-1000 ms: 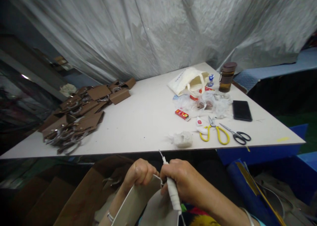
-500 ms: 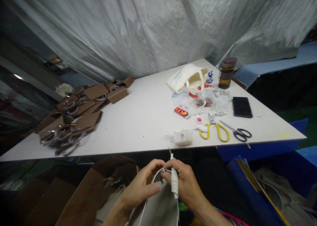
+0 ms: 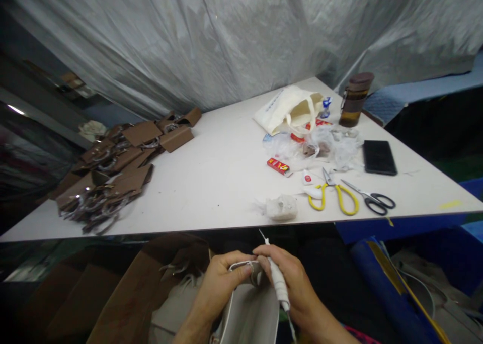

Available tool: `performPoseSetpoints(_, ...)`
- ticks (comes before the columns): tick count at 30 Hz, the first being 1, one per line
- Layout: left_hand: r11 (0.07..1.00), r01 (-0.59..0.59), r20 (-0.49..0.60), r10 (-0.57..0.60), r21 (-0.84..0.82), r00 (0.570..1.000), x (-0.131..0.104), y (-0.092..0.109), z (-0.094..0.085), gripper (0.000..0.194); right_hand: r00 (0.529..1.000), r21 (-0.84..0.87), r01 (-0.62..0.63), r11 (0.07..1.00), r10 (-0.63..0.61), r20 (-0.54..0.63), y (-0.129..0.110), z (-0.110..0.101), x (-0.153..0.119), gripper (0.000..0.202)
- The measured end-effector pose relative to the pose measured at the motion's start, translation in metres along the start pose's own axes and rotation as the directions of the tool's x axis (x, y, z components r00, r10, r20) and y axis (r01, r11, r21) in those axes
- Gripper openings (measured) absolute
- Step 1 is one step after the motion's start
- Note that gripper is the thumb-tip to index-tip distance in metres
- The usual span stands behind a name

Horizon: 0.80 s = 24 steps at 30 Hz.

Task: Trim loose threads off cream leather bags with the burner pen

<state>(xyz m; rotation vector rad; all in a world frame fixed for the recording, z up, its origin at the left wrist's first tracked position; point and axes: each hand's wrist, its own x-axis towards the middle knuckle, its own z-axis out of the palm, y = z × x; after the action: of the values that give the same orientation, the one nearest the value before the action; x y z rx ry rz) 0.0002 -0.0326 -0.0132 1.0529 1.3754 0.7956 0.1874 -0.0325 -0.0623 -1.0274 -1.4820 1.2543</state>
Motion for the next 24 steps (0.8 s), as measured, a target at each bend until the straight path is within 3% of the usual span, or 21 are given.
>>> performPoseSetpoints(6,1.0,0.022,-0.125,-0.023,-0.008,0.992,0.01,-0.007,0.003,0.017,0.969,-0.161,0.164,0.973,-0.19,-0.156,0.008,-0.03,0.009,0.034)
performPoseSetpoints(13,0.994,0.062,-0.141,-0.075,-0.095,0.987,0.031,-0.031,0.014,0.022,0.926,-0.269,-0.066,0.961,-0.041,-0.374,0.013,-0.056,0.035,0.025)
performPoseSetpoints(18,0.999,0.04,-0.147,-0.037,0.017,0.988,0.037,-0.023,0.024,0.018,0.917,-0.372,0.045,0.927,-0.186,-0.352,0.021,-0.062,0.05,0.022)
performPoseSetpoints(24,0.935,-0.139,-0.148,0.196,0.327,0.969,0.035,-0.007,0.032,0.017,0.907,-0.55,0.159,0.82,-0.341,-0.247,0.02,-0.061,0.064,0.019)
